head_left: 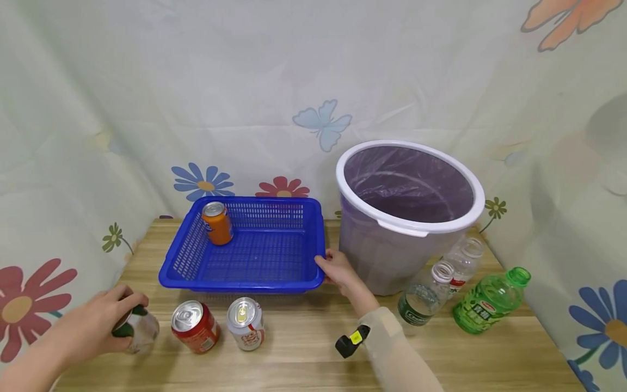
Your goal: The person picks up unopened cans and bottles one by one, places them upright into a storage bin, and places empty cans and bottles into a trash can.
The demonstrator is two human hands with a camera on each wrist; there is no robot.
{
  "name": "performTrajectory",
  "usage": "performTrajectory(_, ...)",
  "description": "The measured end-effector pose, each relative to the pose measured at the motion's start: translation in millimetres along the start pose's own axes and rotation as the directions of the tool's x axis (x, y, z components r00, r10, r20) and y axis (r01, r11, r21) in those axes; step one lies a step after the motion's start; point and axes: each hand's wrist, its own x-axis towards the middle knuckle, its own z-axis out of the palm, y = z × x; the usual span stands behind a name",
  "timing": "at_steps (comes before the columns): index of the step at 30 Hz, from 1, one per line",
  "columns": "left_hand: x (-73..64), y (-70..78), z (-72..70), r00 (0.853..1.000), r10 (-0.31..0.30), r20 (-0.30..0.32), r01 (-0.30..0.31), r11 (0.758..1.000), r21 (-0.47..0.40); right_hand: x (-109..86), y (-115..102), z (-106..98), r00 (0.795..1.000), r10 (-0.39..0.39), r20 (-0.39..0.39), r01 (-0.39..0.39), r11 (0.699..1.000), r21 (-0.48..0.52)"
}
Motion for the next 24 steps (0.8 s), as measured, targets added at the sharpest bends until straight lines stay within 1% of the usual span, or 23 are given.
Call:
performTrajectory(4,3.6,1.0,-6.8,1.000,0.014,0.010,-0.014,1.000,0.003,0.5,1.4,0.3,1.000,-0.002,0.005,0.002,1.000,0.018)
performTrajectory(8,7.3,3.5,-14.5,1.000,0.002,0.017,-0.002,1.000,0.018,1.1,2.4,0.4,1.000,-0.001,0.010,0.000,1.000,0.025)
performTrajectory(13,12.8,6.3,-23.6,1.000,-0.015,0.021,0.014,0.998,0.055,1.0,1.6,-0.3,1.000,0.005,0.007,-0.005,1.000,0.005)
performTrajectory(18,18.7,5.8,-31.8,1.000,0.013,0.005,-0.013,0.997,0.071,0.6,0.2,-0.4,1.000,0.008,0.006,-0.008,1.000,-0.004)
performTrajectory(21,21.5,6.2,-36.7,1.000,0.026,0.004,-0.026,0.997,0.067,1.1,-0.2,0.2,1.000,0.009,0.009,-0.009,1.000,0.008)
performTrajectory(24,24.7,8.8,-42.3,0.999,0.031,0.016,-0.032,0.998,0.062,0.9,0.0,-0.3,1.000,0.006,0.016,-0.007,1.000,0.017)
